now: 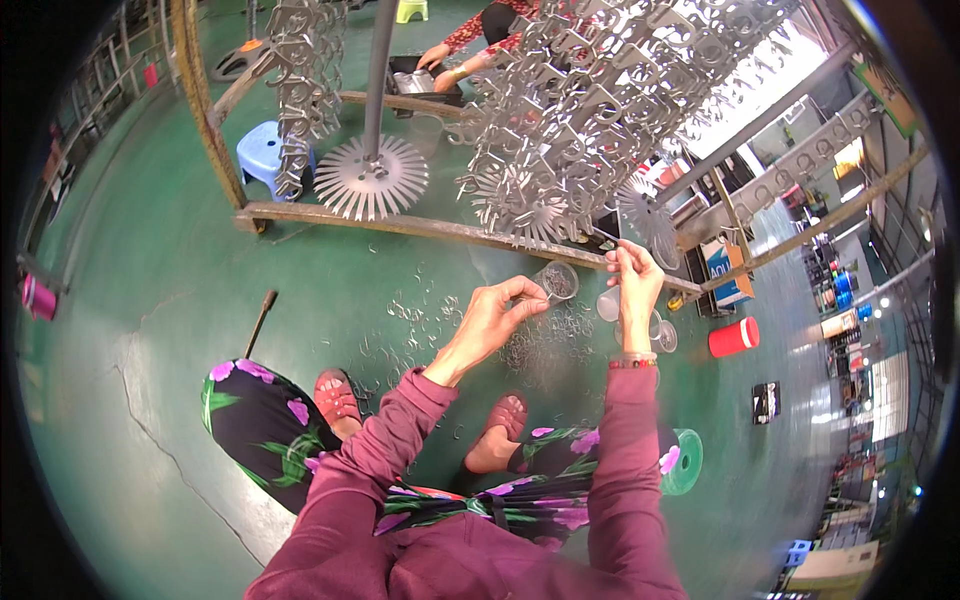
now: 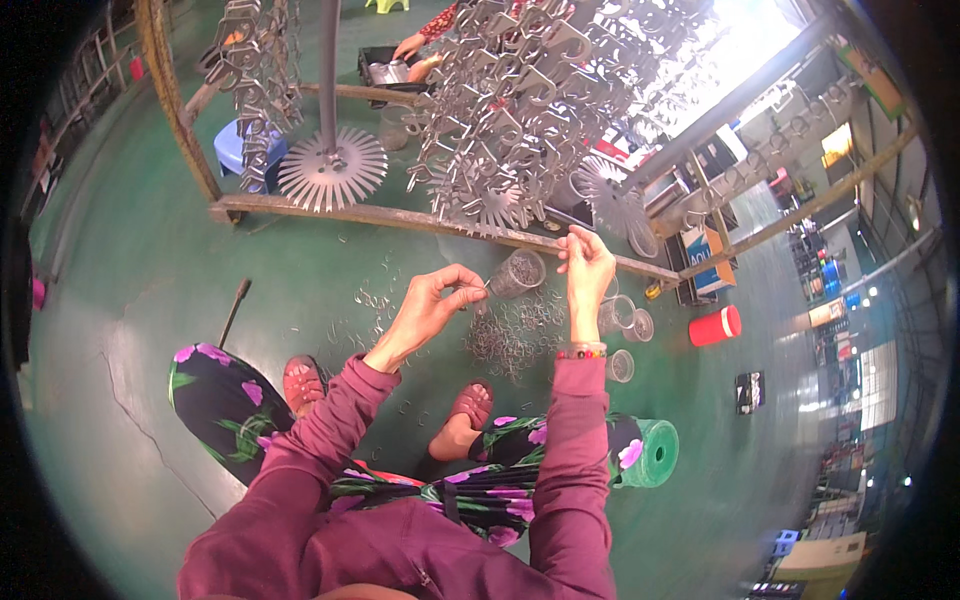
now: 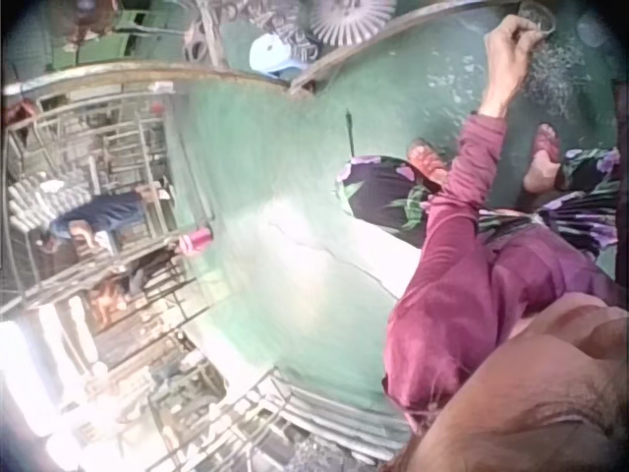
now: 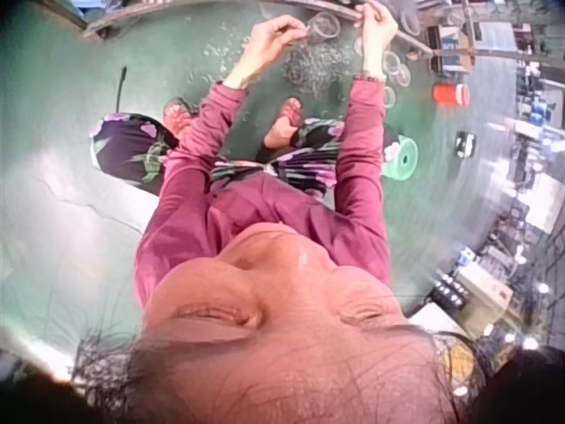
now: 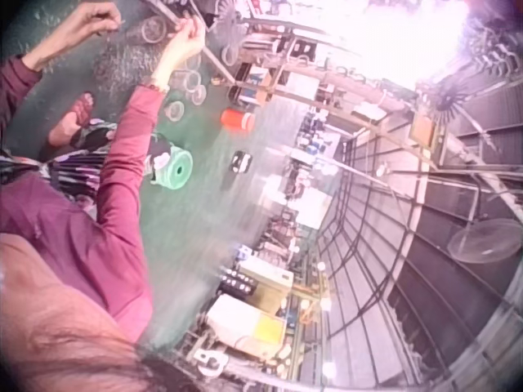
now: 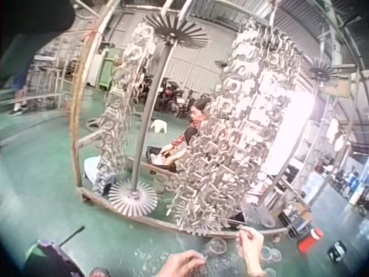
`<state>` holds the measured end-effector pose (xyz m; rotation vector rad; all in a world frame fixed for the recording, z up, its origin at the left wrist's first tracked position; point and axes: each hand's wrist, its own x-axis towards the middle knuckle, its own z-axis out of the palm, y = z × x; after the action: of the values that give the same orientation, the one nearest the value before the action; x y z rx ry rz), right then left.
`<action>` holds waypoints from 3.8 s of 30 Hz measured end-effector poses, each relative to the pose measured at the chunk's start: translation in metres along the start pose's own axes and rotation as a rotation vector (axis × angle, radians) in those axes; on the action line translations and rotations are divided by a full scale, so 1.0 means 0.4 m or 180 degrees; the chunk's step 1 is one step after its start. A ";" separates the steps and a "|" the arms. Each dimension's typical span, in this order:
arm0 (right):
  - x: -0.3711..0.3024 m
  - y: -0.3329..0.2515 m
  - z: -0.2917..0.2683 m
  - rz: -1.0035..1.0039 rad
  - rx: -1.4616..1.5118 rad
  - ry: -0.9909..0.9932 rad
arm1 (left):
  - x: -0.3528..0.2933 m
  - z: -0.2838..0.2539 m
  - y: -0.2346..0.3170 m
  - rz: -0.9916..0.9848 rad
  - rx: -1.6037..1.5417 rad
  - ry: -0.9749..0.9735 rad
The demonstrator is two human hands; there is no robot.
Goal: The person sits on the floor and repeatedly picks up small metal hooks and wire pieces, then attaches them to a vertical metal rack. The person handles the hooks one at a time and secures them onto the rack structure.
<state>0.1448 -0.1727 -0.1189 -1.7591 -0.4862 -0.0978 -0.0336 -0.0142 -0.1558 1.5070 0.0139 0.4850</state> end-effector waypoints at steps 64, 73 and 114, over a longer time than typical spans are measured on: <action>0.017 0.031 -0.012 -0.0277 -0.0684 -0.0442 | 0.214 0.227 -0.173 -0.0254 0.0138 0.0991; -0.022 0.070 -0.002 0.0561 -0.0614 -0.0664 | 0.206 0.213 -0.189 -0.0181 -0.0141 0.0900; 0.127 0.219 0.146 -0.0031 -0.0355 -0.0539 | -0.038 -0.071 -0.346 -0.1113 0.0118 0.1351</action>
<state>0.2123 -0.1183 -0.1971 -1.8835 -0.6220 0.0179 -0.0145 0.0097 -0.2947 1.3762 0.6107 0.5130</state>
